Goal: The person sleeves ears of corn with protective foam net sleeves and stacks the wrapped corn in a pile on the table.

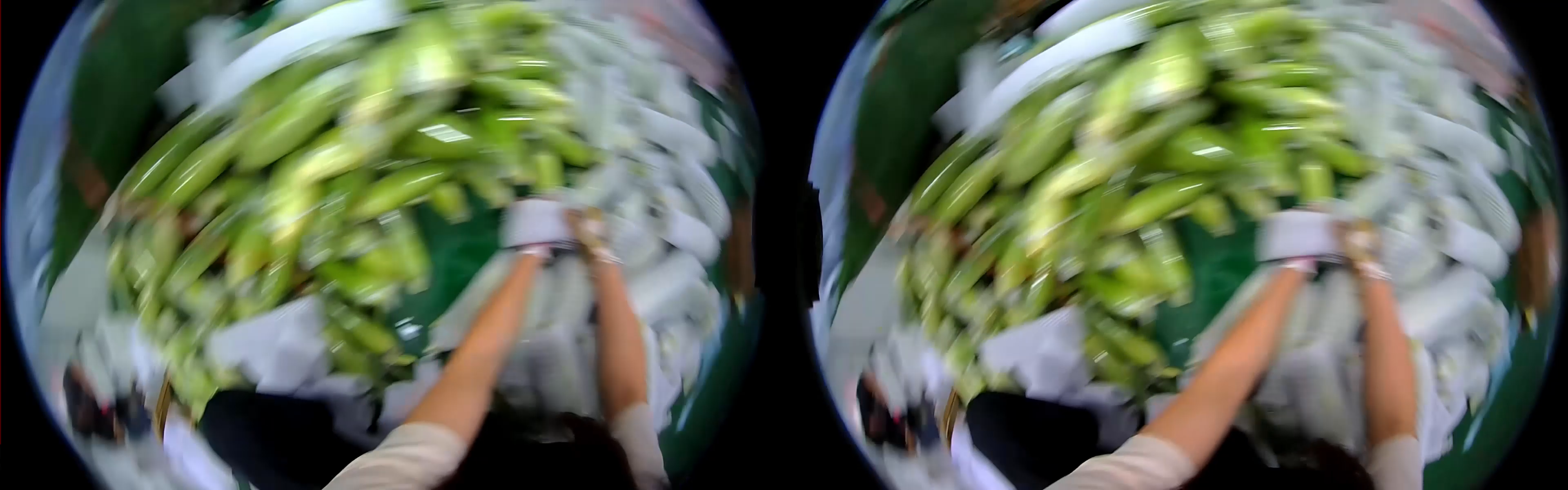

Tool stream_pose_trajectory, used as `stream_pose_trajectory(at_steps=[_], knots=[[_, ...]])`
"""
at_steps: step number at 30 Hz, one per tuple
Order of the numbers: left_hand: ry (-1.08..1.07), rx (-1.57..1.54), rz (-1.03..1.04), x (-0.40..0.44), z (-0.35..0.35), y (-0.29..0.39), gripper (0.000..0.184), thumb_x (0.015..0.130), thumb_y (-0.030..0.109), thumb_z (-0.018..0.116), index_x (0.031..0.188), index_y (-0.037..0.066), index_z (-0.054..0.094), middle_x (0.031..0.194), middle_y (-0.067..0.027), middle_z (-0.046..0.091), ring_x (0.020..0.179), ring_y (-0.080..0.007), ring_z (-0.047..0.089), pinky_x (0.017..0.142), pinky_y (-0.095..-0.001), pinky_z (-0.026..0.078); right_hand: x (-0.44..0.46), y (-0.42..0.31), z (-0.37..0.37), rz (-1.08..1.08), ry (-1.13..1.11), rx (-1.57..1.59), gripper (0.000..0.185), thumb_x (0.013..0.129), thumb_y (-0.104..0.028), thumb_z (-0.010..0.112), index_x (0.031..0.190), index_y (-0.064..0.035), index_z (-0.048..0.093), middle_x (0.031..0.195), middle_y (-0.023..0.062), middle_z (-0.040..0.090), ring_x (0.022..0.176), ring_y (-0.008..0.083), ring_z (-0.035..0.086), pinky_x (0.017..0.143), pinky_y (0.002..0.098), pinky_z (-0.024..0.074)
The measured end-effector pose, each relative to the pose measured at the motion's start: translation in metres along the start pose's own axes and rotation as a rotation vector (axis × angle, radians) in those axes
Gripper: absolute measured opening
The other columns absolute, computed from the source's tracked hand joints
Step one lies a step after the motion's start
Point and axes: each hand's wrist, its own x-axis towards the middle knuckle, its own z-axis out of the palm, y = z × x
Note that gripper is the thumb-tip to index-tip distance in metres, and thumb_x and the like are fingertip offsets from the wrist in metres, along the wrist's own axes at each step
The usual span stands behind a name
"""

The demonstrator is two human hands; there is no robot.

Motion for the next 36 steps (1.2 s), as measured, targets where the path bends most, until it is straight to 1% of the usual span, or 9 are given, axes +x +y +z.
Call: stream_pose_trajectory(at_steps=[2, 6, 9, 15, 19, 24, 29, 31, 36], knots=[[-0.029, -0.213, 0.077, 0.008, -0.011, 0.002, 0.029, 0.085, 0.032, 0.051, 0.08, 0.006, 0.063, 0.074, -0.0135, 0.061, 0.067, -0.0278, 0.058, 0.06, -0.0413, 0.046, -0.009, 0.044, 0.016, -0.112, -0.178, -0.078, 0.029, 0.083, -0.039, 0.056, 0.078, -0.0115, 0.064, 0.076, 0.0145, 0.061, 0.075, 0.0302, 0.057, 0.066, 0.041, 0.0438], [0.038, -0.912, -0.701, 0.045, 0.079, -0.02, 0.039, 0.077, 0.032, 0.061, 0.096, -0.002, 0.06, 0.096, -0.026, 0.062, 0.093, -0.0399, 0.06, 0.079, -0.0443, 0.049, -0.022, -0.006, -0.026, 0.14, -0.223, 0.51, 0.028, 0.084, -0.038, 0.055, 0.082, -0.0109, 0.063, 0.081, 0.014, 0.06, 0.08, 0.0293, 0.056, 0.07, 0.0404, 0.0425], [-0.039, -1.171, -0.692, 0.01, 0.035, -0.02, 0.05, 0.082, 0.041, 0.057, 0.108, -0.002, 0.056, 0.103, -0.0215, 0.062, 0.094, -0.0347, 0.061, 0.082, -0.0398, 0.048, -0.02, -0.025, -0.031, 0.083, -0.258, 0.519, 0.029, 0.084, -0.038, 0.055, 0.086, -0.0105, 0.062, 0.085, 0.0135, 0.059, 0.083, 0.0286, 0.055, 0.072, 0.0399, 0.0415], [-0.521, -2.585, -0.123, -0.083, -0.082, 0.016, 0.055, 0.094, 0.051, 0.036, 0.12, 0.006, 0.053, 0.115, -0.0065, 0.058, 0.097, -0.0202, 0.055, 0.085, -0.0288, 0.044, -0.008, -0.064, -0.031, -0.014, -0.307, 0.527, 0.03, 0.085, -0.038, 0.054, 0.092, -0.0096, 0.06, 0.092, 0.0127, 0.057, 0.089, 0.0272, 0.053, 0.078, 0.039, 0.0395], [-0.333, -2.613, -0.477, -0.092, -0.095, 0.003, 0.05, 0.093, 0.05, 0.038, 0.113, 0.007, 0.055, 0.106, -0.0046, 0.06, 0.09, -0.0181, 0.056, 0.081, -0.0295, 0.045, -0.006, -0.085, -0.026, -0.059, -0.335, 0.542, 0.031, 0.085, -0.037, 0.054, 0.097, -0.009, 0.059, 0.097, 0.0122, 0.056, 0.093, 0.0263, 0.052, 0.082, 0.0383, 0.0382], [0.386, -1.788, -0.792, -0.027, -0.034, -0.046, 0.032, 0.09, 0.035, 0.051, 0.094, 0.004, 0.057, 0.086, -0.0035, 0.06, 0.078, -0.0162, 0.056, 0.068, -0.0309, 0.043, 0.006, -0.106, -0.018, -0.115, -0.355, 0.574, 0.034, 0.086, -0.037, 0.053, 0.103, -0.0083, 0.057, 0.103, 0.0115, 0.055, 0.099, 0.0252, 0.05, 0.087, 0.0375, 0.0366], [0.539, -1.403, -0.766, -0.035, -0.02, -0.088, 0.032, 0.085, 0.027, 0.056, 0.074, -0.002, 0.058, 0.069, -0.0114, 0.06, 0.064, -0.0268, 0.056, 0.063, -0.0367, 0.042, 0.016, -0.131, -0.004, -0.151, -0.395, 0.595, 0.037, 0.086, -0.037, 0.052, 0.108, -0.0076, 0.056, 0.109, 0.0109, 0.054, 0.104, 0.0241, 0.049, 0.091, 0.0368, 0.0349], [0.507, -1.064, -0.821, -0.052, -0.021, -0.099, 0.037, 0.086, 0.031, 0.053, 0.078, -0.004, 0.058, 0.075, -0.026, 0.058, 0.074, -0.0416, 0.057, 0.065, -0.0441, 0.044, 0.018, -0.138, -0.004, -0.158, -0.412, 0.596, 0.038, 0.086, -0.036, 0.052, 0.11, -0.0073, 0.055, 0.111, 0.0106, 0.053, 0.106, 0.0236, 0.048, 0.093, 0.0364, 0.0343], [0.365, -0.846, -0.878, -0.048, -0.037, -0.091, 0.043, 0.089, 0.039, 0.044, 0.092, -0.001, 0.059, 0.087, -0.0269, 0.059, 0.087, -0.0434, 0.056, 0.074, -0.0493, 0.044, 0.021, -0.153, -0.005, -0.177, -0.434, 0.614, 0.041, 0.087, -0.036, 0.051, 0.116, -0.0066, 0.054, 0.118, 0.0099, 0.052, 0.111, 0.0225, 0.046, 0.098, 0.0357, 0.0326]])
